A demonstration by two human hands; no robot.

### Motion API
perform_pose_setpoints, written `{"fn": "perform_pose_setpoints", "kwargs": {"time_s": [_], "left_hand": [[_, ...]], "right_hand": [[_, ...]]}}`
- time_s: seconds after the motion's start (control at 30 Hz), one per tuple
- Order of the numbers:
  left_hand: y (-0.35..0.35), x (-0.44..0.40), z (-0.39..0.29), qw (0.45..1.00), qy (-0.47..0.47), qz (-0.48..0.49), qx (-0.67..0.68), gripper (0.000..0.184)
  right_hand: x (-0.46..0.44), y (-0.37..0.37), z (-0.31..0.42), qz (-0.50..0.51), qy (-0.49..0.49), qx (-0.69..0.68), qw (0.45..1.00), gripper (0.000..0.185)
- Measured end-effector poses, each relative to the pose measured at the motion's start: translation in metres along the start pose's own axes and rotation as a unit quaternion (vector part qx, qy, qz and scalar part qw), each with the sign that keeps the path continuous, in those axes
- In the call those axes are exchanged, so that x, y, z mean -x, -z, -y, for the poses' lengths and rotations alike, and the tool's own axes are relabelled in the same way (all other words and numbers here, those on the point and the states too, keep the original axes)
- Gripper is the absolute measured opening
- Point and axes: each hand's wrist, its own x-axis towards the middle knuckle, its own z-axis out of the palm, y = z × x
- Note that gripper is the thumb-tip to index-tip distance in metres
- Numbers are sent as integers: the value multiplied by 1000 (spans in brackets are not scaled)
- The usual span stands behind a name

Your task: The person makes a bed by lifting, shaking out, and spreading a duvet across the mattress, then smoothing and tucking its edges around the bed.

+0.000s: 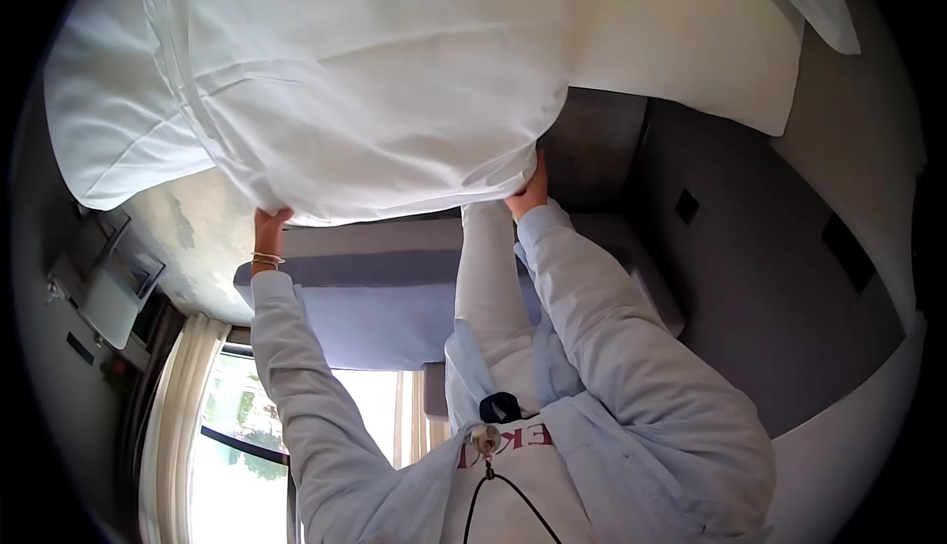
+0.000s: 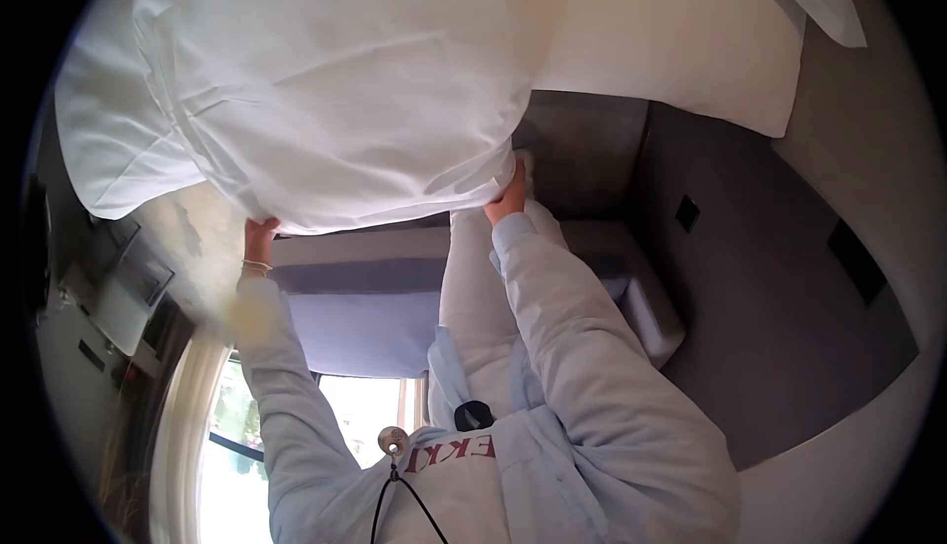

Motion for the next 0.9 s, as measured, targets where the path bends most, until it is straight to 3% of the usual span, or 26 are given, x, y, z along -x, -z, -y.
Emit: {"fn": "perform_pose_setpoints", "kwargs": {"time_s": [0.07, 0.1, 0.13, 0.17, 0.2, 0.23, 0.27, 0.3, 0.33, 0.37, 0.4, 0.47, 0.53, 0.57, 0.6, 0.67, 0.7, 0.77, 0.8, 0.9], "left_hand": [[-30, 20, -13, 997, -14, 80, -17, 62], [-35, 22, -1, 996, -26, 70, -49, 56], [-34, 22, 27, 992, -40, 73, -91, 51], [-33, 22, 49, 987, -54, 75, -132, 47], [-43, 34, 51, 987, -54, 77, -134, 47], [-62, 55, 55, 985, -38, 72, -154, 43], [-72, 73, 62, 982, -19, 67, -175, 40], [-72, 85, 72, 988, 12, 55, -144, 43], [-78, 103, 63, 991, -28, 36, -122, 42], [-88, 121, 50, 992, -73, 19, -99, 42], [-81, 133, 48, 985, -118, 12, -123, 37], [-77, 183, 7, 990, -123, -38, -61, 33], [-3, 186, 42, 994, -102, -11, 26, 33], [34, 188, 59, 993, -91, 1, 70, 33], [28, 192, 45, 997, -36, -68, -1, 35], [-44, 223, -2, 946, -90, -165, -263, 42], [-20, 202, 43, 966, -75, -136, -206, 43], [-15, 179, 67, 962, -143, -145, -180, 42], [-21, 177, 66, 975, -157, -124, -98, 45], [-9, 186, 49, 984, -63, -87, -145, 46]], "right_hand": [[2, 37, -1, -103, -56, -91, 989, 44], [25, 45, 1, -100, -55, -99, 989, 44], [59, 49, 6, -46, 65, 290, 954, 43], [80, 53, 8, 11, 174, 632, 755, 42], [77, 78, 1, 9, 108, 444, 890, 41], [73, 106, -7, -21, 56, 224, 973, 41], [72, 135, -3, -13, 91, 477, 874, 39], [74, 153, -2, 0, 121, 694, 710, 38], [102, 107, 23, 16, 129, 546, 828, 31], [104, 96, 40, 5, 116, 628, 770, 26], [114, 78, 56, 70, 176, 581, 792, 27], [131, 49, 72, 151, 248, 518, 804, 30], [162, 30, 85, 183, 271, 498, 803, 32], [163, 43, 87, 167, 256, 493, 815, 33], [165, 57, 85, 152, 239, 489, 825, 34], [156, 126, 34, 68, 214, 556, 800, 34], [155, 162, 2, 30, 211, 604, 768, 34], [154, 197, -41, -8, 190, 653, 733, 34], [153, 203, -48, -14, 174, 667, 725, 34], [142, 206, -39, -11, 149, 683, 715, 34]]}}
